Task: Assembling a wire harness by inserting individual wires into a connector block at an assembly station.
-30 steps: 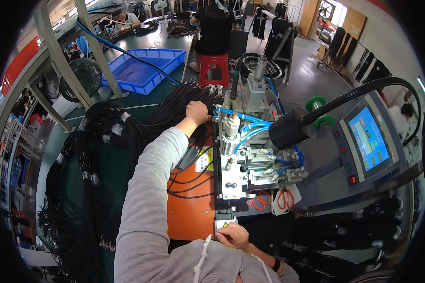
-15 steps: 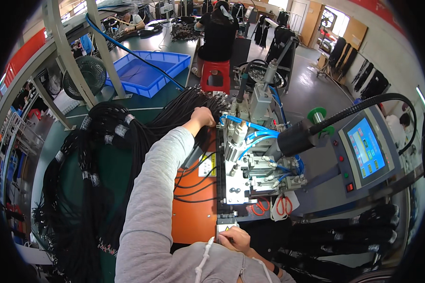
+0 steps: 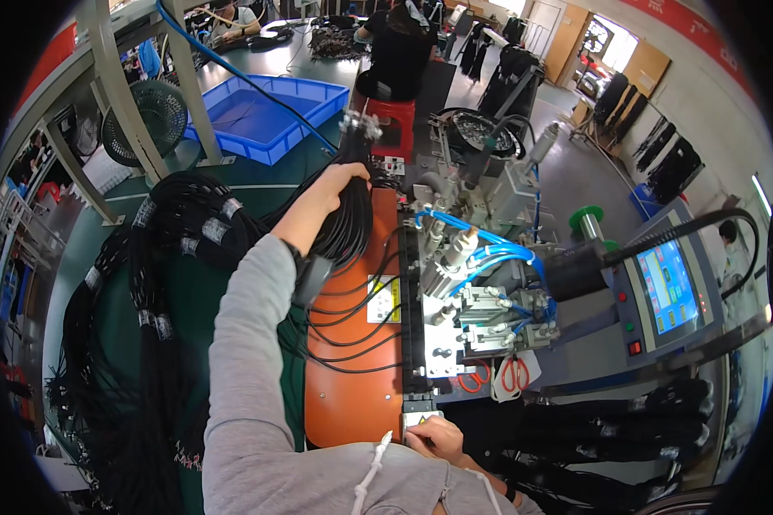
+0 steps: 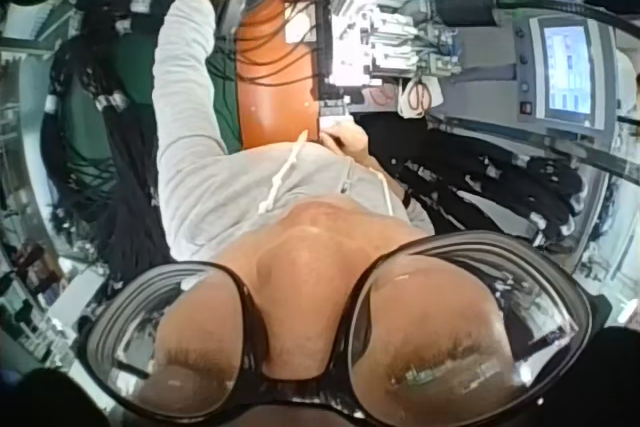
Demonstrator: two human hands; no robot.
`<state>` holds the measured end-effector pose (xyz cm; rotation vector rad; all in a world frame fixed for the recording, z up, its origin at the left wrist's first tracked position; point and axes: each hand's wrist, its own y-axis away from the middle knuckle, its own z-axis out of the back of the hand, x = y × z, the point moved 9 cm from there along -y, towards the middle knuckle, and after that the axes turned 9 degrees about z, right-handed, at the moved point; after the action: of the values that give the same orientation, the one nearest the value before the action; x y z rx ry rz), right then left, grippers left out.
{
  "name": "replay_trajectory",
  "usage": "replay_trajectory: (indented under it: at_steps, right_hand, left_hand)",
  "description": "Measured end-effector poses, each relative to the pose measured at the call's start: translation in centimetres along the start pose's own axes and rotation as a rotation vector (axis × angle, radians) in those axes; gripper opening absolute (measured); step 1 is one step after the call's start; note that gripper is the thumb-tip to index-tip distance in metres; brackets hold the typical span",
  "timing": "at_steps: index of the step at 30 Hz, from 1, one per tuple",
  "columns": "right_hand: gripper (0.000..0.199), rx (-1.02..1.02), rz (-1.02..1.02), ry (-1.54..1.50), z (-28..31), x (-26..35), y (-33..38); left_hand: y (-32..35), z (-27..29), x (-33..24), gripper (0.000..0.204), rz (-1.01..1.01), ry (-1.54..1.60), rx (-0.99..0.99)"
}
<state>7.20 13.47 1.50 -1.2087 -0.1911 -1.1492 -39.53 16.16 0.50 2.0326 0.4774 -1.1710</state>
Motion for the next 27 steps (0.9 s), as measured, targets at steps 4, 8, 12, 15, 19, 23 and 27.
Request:
replay_trajectory:
  at_steps: [4,8,12,15,19,23,27]
  right_hand:
    - [0.019,0.050,-0.038,0.042,-0.5,-0.2,0.0]
    - [0.021,0.175,-0.080,0.106,-0.8,0.0,0.0]
    - [0.021,0.155,-0.097,0.107,-1.5,-0.4,-0.5]
    - [0.020,0.156,-0.116,0.117,-1.0,-0.2,-0.2]
    - [0.018,0.215,-0.169,0.125,-1.2,-0.7,0.0]
    - [0.018,0.172,-0.176,0.101,-1.0,-0.8,-0.4]
    - [0.018,0.188,-0.173,0.104,-1.2,-0.8,-0.7]
  left_hand:
    - [7.4,-0.7,-3.0,0.010,-0.283,0.191,-0.046]
    - [14.6,-1.4,-4.7,0.016,-0.585,0.246,-0.013]
    - [16.9,-0.5,-3.2,0.018,-0.656,0.225,-0.013]
    - [18.3,-1.2,-2.6,0.015,-0.704,0.207,0.007]
    - [19.9,-1.6,-2.5,0.016,-0.786,0.161,0.018]
    - [20.4,-1.7,-2.3,0.017,-0.838,0.107,0.038]
    - [20.4,-1.9,-2.4,0.013,-0.865,0.034,0.057]
